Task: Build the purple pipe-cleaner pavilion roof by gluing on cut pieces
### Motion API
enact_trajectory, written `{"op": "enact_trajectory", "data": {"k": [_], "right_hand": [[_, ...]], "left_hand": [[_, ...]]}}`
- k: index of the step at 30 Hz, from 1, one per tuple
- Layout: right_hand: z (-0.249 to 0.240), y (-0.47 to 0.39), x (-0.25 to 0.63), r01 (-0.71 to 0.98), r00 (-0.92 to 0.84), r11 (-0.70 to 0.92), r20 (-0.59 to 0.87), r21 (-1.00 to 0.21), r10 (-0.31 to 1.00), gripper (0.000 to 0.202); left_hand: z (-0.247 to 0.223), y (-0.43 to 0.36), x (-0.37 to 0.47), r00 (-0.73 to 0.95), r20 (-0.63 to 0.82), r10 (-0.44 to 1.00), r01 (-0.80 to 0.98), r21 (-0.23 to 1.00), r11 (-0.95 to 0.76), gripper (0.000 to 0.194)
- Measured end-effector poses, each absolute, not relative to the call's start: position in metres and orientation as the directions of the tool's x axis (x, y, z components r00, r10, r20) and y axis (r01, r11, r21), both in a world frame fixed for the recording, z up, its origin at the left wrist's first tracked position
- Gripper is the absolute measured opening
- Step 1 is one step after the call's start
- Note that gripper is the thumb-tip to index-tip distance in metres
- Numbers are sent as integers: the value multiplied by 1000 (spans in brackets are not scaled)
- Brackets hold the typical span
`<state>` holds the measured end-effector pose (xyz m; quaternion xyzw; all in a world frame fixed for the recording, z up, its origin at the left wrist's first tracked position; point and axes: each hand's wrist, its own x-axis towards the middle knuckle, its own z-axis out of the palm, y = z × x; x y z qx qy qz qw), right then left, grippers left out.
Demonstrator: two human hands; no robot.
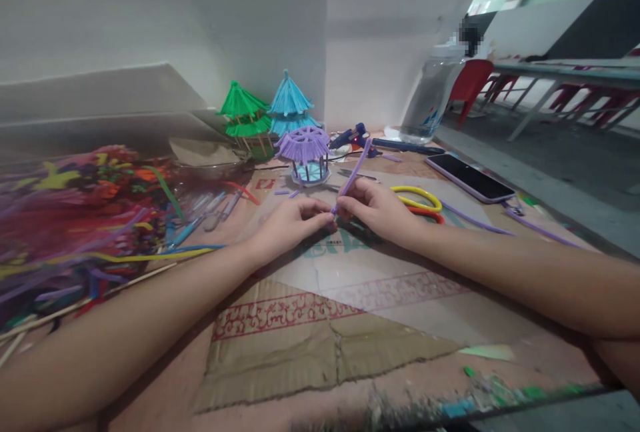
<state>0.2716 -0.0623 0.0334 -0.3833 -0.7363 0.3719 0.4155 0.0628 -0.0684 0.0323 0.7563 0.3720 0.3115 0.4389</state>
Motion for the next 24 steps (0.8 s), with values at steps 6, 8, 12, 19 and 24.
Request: {"op": "enact_trajectory", "data": {"k": [6, 8, 12, 19, 24], "right_hand": [[34, -63, 272, 278, -390, 468, 346, -839, 853, 13], [35, -64, 271, 283, -398, 486, 359, -827, 844, 14], [36, -65, 271, 295, -422, 469, 327, -832, 845, 15], [33, -64, 272, 359, -428, 470, 306, -806, 850, 15], [36, -66, 272, 420, -419, 464, 287, -780, 862, 14]], "left_hand": [[34, -69, 64, 511, 185, 839, 351, 846, -401, 25], [35, -69, 64, 504, 206, 838, 370, 825, -426, 23], [39, -71, 64, 501, 251, 828, 404, 778, -481, 19], [41, -71, 64, 481, 287, 828, 450, 730, -515, 17], [41, -72, 64, 471, 292, 832, 472, 714, -517, 16]]}}
